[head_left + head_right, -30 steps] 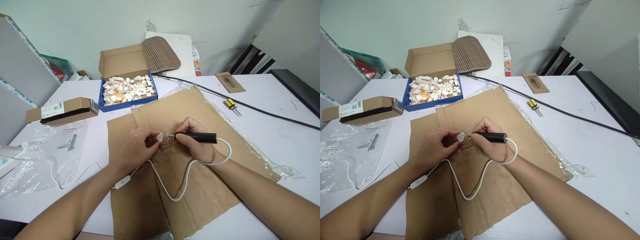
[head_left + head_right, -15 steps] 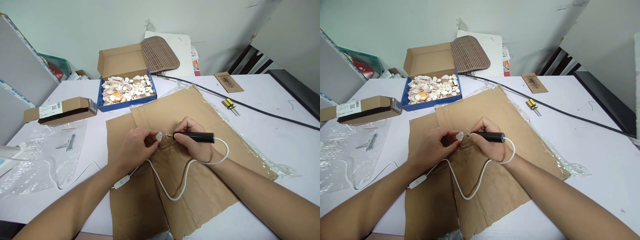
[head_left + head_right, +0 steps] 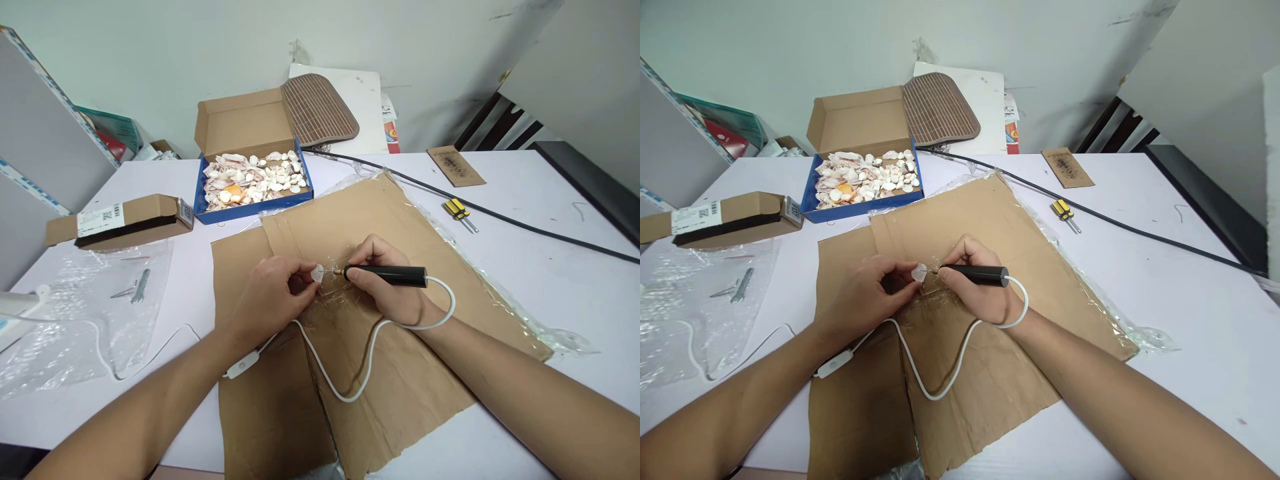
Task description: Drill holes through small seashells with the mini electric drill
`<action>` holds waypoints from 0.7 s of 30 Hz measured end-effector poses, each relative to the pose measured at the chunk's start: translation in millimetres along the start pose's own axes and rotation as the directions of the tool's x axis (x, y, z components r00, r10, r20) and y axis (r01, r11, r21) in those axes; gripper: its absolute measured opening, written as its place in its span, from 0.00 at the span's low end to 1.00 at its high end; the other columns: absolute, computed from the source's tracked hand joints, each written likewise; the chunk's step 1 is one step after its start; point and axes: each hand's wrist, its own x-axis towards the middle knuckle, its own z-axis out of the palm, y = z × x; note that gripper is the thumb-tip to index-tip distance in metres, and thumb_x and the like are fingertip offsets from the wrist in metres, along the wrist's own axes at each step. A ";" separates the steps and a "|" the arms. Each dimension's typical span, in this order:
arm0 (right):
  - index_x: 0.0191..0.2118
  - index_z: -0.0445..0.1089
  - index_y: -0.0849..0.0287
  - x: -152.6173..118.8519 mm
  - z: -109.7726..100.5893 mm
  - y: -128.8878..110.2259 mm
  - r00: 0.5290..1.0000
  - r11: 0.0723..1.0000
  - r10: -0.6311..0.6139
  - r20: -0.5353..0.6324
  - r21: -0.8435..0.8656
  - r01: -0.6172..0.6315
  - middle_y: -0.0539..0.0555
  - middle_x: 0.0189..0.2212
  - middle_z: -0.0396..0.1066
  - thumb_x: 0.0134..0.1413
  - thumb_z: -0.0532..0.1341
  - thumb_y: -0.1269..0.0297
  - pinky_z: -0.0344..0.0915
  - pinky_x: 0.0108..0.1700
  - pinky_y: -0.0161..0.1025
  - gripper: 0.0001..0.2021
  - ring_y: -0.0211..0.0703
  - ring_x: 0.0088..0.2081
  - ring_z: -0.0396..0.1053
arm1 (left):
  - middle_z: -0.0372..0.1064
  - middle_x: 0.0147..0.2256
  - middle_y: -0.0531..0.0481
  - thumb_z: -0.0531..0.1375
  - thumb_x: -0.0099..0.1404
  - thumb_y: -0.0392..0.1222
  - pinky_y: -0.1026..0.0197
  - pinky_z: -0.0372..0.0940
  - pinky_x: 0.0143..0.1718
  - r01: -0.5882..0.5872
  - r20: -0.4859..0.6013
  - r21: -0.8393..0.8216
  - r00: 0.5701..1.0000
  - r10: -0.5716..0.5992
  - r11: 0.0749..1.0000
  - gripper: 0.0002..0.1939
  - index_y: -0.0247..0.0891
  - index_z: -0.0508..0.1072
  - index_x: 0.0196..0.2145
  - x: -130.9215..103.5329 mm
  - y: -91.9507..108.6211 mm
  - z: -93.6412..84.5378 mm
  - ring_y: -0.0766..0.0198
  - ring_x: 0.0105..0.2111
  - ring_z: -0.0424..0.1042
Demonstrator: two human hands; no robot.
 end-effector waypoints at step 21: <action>0.33 0.70 0.53 1.4 1.2 -0.3 1.000 1.000 -0.008 -0.009 -0.023 0.008 0.47 0.26 0.70 0.57 0.70 0.62 0.58 0.28 0.39 0.09 0.39 0.26 0.64 | 0.84 0.34 0.49 0.69 0.65 0.41 0.48 0.75 0.45 0.026 0.013 -0.005 1.000 -0.026 1.000 0.11 0.42 0.87 0.45 -0.3 2.5 -0.7 0.53 0.34 0.81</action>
